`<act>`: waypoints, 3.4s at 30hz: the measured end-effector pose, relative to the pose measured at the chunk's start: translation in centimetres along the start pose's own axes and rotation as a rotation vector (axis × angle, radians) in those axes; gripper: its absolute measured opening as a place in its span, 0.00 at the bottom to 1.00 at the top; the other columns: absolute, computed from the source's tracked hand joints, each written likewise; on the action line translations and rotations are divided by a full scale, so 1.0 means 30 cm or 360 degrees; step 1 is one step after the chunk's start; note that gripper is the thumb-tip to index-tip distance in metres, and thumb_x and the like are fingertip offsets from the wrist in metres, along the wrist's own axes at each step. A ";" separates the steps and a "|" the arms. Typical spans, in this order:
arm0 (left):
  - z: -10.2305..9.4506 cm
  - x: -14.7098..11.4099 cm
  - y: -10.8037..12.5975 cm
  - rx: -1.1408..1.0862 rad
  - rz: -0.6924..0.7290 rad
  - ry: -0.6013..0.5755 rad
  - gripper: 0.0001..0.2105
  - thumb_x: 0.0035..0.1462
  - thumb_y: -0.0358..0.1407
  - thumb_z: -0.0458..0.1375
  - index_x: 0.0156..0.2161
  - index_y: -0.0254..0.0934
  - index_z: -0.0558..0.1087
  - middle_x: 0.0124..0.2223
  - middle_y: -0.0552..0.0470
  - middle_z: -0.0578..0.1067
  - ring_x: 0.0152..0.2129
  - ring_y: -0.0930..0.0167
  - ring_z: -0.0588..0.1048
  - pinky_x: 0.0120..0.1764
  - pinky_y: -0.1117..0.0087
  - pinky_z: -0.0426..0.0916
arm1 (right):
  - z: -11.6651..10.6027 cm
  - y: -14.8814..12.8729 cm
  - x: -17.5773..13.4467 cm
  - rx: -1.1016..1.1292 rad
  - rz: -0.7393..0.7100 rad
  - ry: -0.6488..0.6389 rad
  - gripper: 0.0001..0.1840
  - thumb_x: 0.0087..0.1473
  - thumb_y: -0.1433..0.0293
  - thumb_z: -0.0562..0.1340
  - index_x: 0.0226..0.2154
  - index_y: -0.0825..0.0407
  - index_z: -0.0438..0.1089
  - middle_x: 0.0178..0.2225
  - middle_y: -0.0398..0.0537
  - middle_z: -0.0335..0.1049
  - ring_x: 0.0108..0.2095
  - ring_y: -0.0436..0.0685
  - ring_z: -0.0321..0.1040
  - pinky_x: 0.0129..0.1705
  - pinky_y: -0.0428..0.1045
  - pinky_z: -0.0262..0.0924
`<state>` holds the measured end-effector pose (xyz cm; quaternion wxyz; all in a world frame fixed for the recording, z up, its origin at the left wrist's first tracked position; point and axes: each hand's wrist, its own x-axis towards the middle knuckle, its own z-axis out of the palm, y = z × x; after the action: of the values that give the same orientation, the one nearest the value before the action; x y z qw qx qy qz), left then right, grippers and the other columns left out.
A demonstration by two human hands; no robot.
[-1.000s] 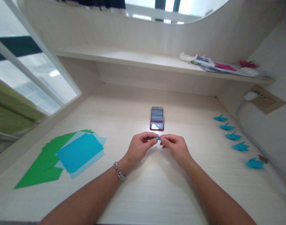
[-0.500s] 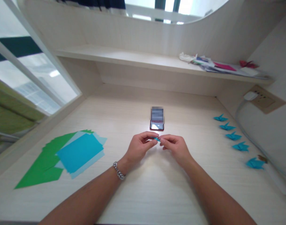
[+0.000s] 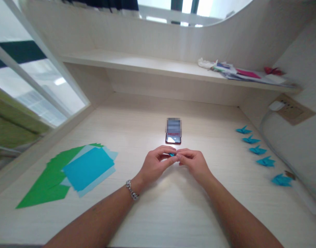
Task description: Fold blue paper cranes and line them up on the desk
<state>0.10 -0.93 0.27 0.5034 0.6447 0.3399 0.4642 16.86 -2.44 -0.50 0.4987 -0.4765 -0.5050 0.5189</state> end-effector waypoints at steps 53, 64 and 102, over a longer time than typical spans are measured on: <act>0.000 -0.008 -0.057 0.0121 -0.0148 0.0092 0.10 0.48 0.26 0.61 0.38 0.36 0.76 0.37 0.49 0.79 0.33 0.67 0.76 0.36 0.68 0.72 | 0.013 0.057 0.009 0.0370 0.0306 0.0077 0.14 0.41 0.62 0.70 0.30 0.53 0.74 0.26 0.45 0.71 0.25 0.50 0.66 0.26 0.45 0.62; 0.012 -0.009 -0.052 0.0092 -0.0165 0.0162 0.07 0.52 0.29 0.60 0.38 0.35 0.76 0.35 0.49 0.78 0.30 0.71 0.75 0.34 0.72 0.70 | 0.016 0.046 0.004 0.0402 0.0316 0.0045 0.14 0.44 0.61 0.69 0.30 0.54 0.73 0.25 0.44 0.69 0.26 0.49 0.66 0.26 0.44 0.59; 0.016 0.005 -0.106 -0.0047 -0.0347 0.0259 0.08 0.50 0.30 0.61 0.38 0.34 0.71 0.38 0.46 0.77 0.35 0.69 0.75 0.36 0.69 0.70 | 0.039 0.007 -0.031 -0.0549 -0.0194 0.0247 0.08 0.52 0.68 0.61 0.34 0.53 0.74 0.31 0.48 0.74 0.30 0.53 0.68 0.33 0.48 0.63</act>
<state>0.68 -0.12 -2.78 0.5312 0.5566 0.4408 0.4623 15.72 -3.43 -0.68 0.4775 -0.5620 -0.5743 0.3554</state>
